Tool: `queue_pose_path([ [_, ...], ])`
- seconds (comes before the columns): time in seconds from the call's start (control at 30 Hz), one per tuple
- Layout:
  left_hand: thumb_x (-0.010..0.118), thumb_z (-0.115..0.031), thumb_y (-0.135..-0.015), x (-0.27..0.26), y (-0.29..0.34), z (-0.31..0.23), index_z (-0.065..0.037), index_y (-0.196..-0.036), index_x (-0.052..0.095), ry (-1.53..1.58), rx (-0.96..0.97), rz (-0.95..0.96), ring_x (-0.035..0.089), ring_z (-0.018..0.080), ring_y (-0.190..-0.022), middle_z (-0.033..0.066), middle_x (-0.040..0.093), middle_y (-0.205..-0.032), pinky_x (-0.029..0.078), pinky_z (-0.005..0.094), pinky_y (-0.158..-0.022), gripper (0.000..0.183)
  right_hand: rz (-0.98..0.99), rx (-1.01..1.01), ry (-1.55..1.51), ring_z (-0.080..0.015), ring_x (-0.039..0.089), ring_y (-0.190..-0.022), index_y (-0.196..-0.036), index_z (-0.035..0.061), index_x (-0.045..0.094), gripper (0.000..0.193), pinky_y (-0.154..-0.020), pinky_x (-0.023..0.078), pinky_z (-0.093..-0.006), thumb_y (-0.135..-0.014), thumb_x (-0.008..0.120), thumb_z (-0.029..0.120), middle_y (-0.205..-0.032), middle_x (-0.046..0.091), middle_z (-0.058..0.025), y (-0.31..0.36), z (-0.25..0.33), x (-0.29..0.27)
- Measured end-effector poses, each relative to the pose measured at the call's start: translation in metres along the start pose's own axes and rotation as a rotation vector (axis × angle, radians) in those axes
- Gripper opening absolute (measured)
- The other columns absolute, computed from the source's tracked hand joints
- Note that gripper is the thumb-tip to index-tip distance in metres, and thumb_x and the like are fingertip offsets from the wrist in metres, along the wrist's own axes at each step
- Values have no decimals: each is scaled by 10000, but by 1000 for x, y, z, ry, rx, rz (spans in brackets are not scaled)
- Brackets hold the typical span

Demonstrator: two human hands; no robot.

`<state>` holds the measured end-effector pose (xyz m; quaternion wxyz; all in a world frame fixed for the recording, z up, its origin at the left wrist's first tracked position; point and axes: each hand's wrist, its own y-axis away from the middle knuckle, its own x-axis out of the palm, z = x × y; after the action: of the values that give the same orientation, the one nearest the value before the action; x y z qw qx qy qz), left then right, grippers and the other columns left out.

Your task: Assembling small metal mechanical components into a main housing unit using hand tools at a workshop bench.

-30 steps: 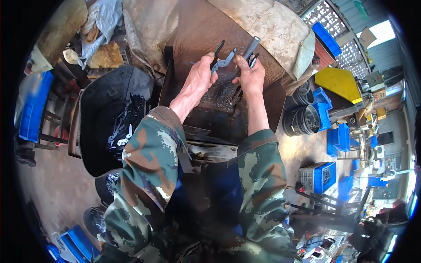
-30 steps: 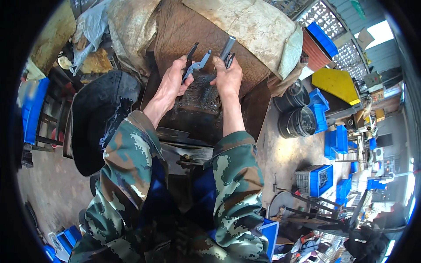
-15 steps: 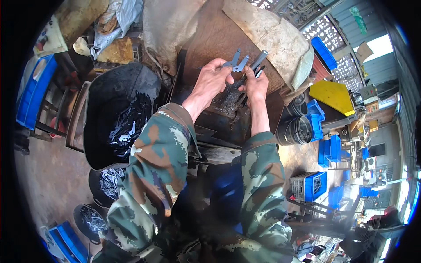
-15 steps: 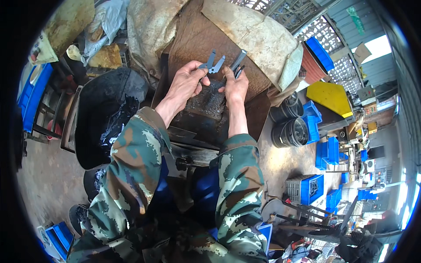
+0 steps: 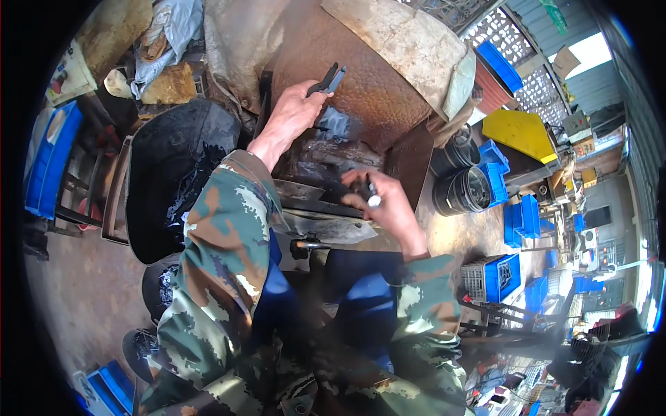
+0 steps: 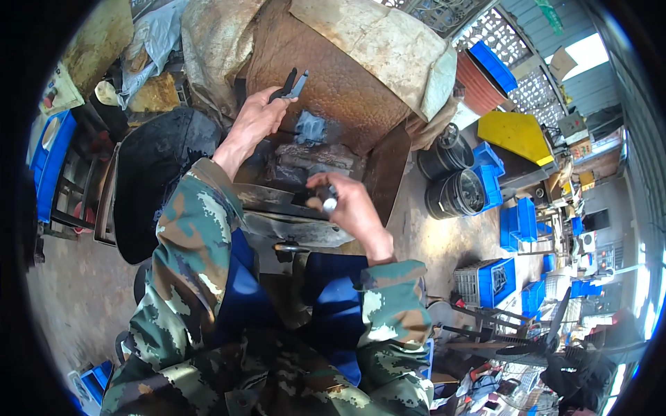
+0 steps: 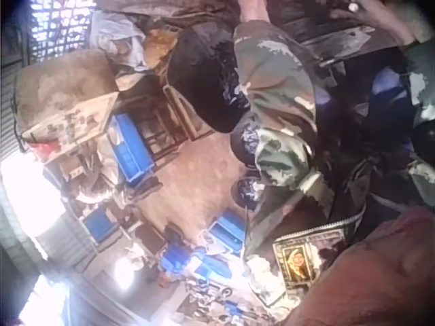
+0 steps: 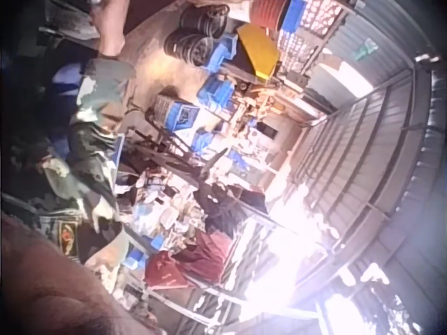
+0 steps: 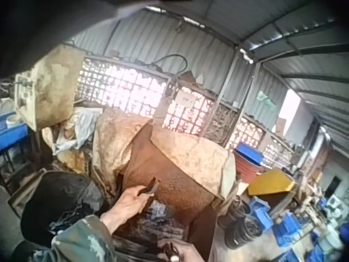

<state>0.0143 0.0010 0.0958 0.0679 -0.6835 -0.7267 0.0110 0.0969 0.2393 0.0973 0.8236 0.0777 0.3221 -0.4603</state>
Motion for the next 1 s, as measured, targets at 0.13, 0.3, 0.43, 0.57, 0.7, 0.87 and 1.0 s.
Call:
queue_pose_path([
  [0.13,596,-205,-954,9,4,5,-54,-1104,659,-197,-49,41,521,108,-620,6,567,-703,405,288,-579,222,110,-152,295,-345,655,-1062,-1076,28,664,349,-902,540,-379,-743,768,34,-1153,670,-132,28,-7,14],
  [0.3,626,-236,-928,4,1,28,-49,-1122,699,-524,85,25,666,207,-782,109,690,-809,509,361,-747,280,234,-107,293,-351,653,-1026,-1082,34,671,372,-894,535,-426,-714,692,-20,-1127,665,-104,44,-9,24],
  [0.43,678,-279,-902,-5,4,31,-86,-1168,722,-622,-163,138,687,327,-990,191,725,-997,507,414,-874,331,192,-162,107,-254,688,-950,-1064,-18,668,262,-815,563,-333,-802,650,-22,-1055,700,-125,23,-11,5],
  [0.57,683,-243,-910,-5,9,38,-41,-1130,725,-858,-128,321,629,223,-787,133,665,-801,490,356,-739,301,-65,400,-151,-122,592,-564,-1055,-23,662,183,-499,495,-315,-959,606,123,-886,695,-104,7,-2,-6],
  [0.7,673,-226,-903,-7,6,49,-112,-1168,714,-933,-195,498,665,363,-1032,198,709,-1026,499,424,-906,291,-272,404,-257,-99,593,-586,-1100,-1,656,207,-500,503,-260,-988,602,164,-927,707,-70,-6,-15,-16],
  [0.87,631,-178,-917,-13,-1,87,-86,-1164,707,-905,-8,330,683,327,-986,162,727,-907,504,398,-892,275,-455,487,-503,-77,509,-574,-1087,24,659,167,-480,495,-269,-1003,589,150,-955,707,-82,-28,-13,-13],
  [1.0,614,-176,-947,-9,-4,67,13,-1117,701,-636,5,298,678,244,-896,81,744,-861,498,371,-840,269,-542,468,-615,-89,517,-560,-1121,12,639,198,-475,493,-275,-1002,594,164,-975,700,-85,-39,-26,-5],
])
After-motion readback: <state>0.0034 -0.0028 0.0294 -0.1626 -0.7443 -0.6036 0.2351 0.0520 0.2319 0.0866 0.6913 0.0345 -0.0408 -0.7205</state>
